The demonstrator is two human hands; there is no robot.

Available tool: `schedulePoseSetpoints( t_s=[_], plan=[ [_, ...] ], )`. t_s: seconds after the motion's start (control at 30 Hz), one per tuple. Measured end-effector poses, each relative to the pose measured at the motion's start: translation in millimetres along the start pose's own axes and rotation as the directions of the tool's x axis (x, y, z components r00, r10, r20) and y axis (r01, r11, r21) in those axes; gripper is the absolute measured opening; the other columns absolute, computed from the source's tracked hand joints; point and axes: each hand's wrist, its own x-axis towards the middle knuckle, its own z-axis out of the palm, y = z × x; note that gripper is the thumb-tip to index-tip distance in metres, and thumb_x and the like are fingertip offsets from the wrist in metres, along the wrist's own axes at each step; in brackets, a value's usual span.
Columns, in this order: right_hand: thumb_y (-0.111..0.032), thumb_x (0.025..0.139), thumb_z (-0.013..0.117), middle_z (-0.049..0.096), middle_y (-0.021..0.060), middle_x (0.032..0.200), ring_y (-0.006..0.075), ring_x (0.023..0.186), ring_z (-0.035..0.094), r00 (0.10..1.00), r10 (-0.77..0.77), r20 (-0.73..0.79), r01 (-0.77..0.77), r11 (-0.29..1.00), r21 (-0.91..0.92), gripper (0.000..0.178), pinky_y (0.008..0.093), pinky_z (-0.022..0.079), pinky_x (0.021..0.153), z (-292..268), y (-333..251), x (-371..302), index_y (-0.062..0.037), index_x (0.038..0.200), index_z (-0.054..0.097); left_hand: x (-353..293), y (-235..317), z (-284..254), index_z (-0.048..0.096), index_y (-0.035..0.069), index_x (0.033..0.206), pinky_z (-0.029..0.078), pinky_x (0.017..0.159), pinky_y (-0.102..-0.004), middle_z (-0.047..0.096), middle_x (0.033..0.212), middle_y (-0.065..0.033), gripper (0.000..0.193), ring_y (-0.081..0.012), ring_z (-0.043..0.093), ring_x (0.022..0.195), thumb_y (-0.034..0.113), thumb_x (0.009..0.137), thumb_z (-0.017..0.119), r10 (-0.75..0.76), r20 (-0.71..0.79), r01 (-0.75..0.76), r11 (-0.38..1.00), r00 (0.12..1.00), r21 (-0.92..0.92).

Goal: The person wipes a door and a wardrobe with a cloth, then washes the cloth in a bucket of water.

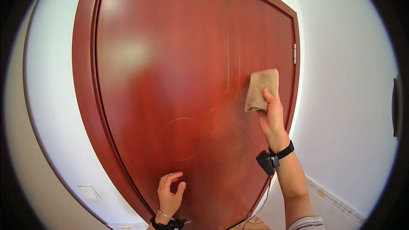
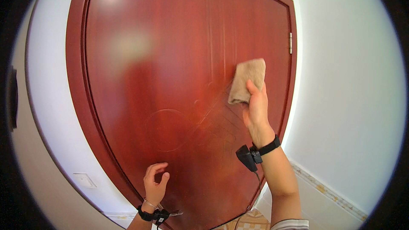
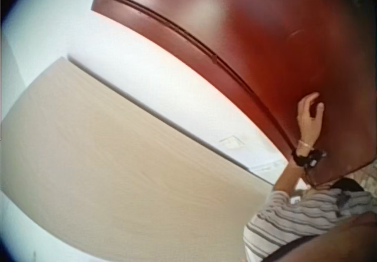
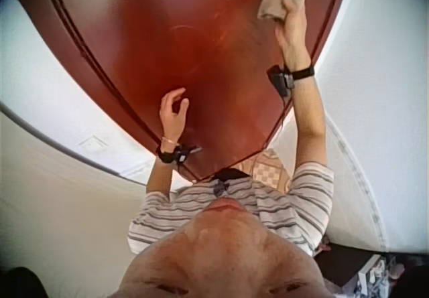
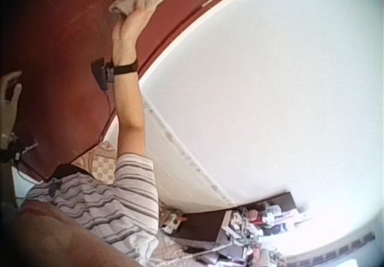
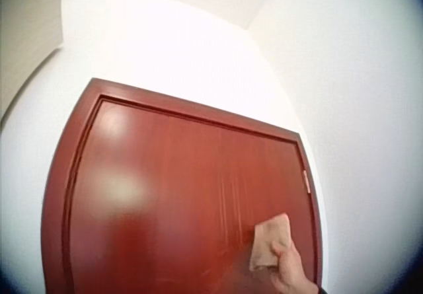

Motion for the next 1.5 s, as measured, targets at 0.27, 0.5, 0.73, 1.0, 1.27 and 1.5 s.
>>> schedulePoseSetpoints(
  t_s=[0.27, 0.5, 0.73, 1.0, 1.27, 1.5],
  plan=[
    [-0.022, 0.095, 0.053, 0.050, 0.0113, 0.134, 0.0265, 0.120, 0.051, 0.644, 0.613, 0.458, -0.715, 0.695, 0.075, 0.050, 0.0436, 0.041, 0.102, 54, 19, -127, -0.0035, 0.138, 0.037, 25, 52, -31, 0.056, -0.001, 0.117, 0.047, 0.088, -0.0299, 0.054, 0.120, -0.0098, 0.037, -0.0175, 0.057, 0.101, 0.024, 0.091, 0.063, -0.043, 0.001, 0.040, 0.916, 0.999, -0.399],
    [-0.018, 0.088, 0.062, 0.027, 0.0143, 0.151, 0.0303, 0.137, 0.031, 0.581, 0.635, 0.508, -0.627, 0.748, -0.218, 0.076, 0.0423, 0.026, 0.111, 31, 48, -173, -0.0085, 0.148, 0.017, 36, 50, -41, 0.053, 0.003, 0.104, 0.044, 0.079, -0.0225, 0.054, 0.094, 0.0000, 0.022, -0.0072, 0.051, 0.089, 0.021, 0.093, 0.060, -0.086, 0.344, 0.242, 0.864, 0.935, -0.441],
    [-0.025, 0.073, 0.081, 0.024, 0.0175, 0.152, 0.0279, 0.143, 0.018, 0.483, 0.348, 0.803, 0.252, 0.823, -0.508, 0.095, 0.0427, 0.015, 0.114, -28, 69, -136, -0.0061, 0.147, 0.025, 46, 50, -7, 0.048, 0.006, 0.105, 0.042, 0.074, -0.0213, 0.053, 0.090, 0.0014, 0.018, -0.0048, 0.049, 0.084, 0.020, 0.097, 0.053, 0.030, 0.751, 0.491, 0.740, 0.660, -0.461],
    [-0.014, 0.080, 0.076, 0.062, 0.0068, 0.117, 0.0157, 0.107, 0.057, 0.149, 0.863, 0.482, -0.651, 0.452, -0.609, 0.052, 0.0316, 0.044, 0.096, -58, 48, -168, 0.0013, 0.125, 0.054, 35, 56, 28, 0.054, 0.003, 0.102, 0.045, 0.075, -0.0240, 0.059, 0.092, -0.0006, 0.019, -0.0060, 0.051, 0.085, 0.020, 0.094, 0.058, 0.061, 0.811, 0.446, 0.810, 0.582, -0.381],
    [-0.042, 0.080, 0.073, 0.049, 0.0128, 0.135, 0.0242, 0.123, 0.048, 0.430, 0.700, 0.570, -0.732, 0.640, -0.234, 0.077, 0.0419, 0.038, 0.104, -112, 70, -187, -0.0011, 0.137, 0.041, 2, 45, 53, 0.052, 0.003, 0.099, 0.042, 0.074, -0.0236, 0.053, 0.086, 0.0003, 0.022, -0.0067, 0.047, 0.080, 0.025, 0.097, 0.053, -0.223, 0.575, 0.583, 0.575, 0.787, -0.575],
    [-0.083, 0.069, 0.049, 0.030, 0.0127, 0.150, 0.0294, 0.138, 0.026, 0.692, 0.534, 0.486, -0.664, 0.206, 0.719, 0.110, 0.0466, 0.019, 0.114, -119, 124, -248, -0.0053, 0.144, 0.030, -37, 47, 69, 0.048, 0.005, 0.102, 0.039, 0.078, -0.0213, 0.050, 0.091, 0.0009, 0.021, -0.0063, 0.044, 0.085, 0.025, 0.100, 0.047, -0.499, 0.480, 0.679, 0.374, 0.722, -0.632]
  ],
)
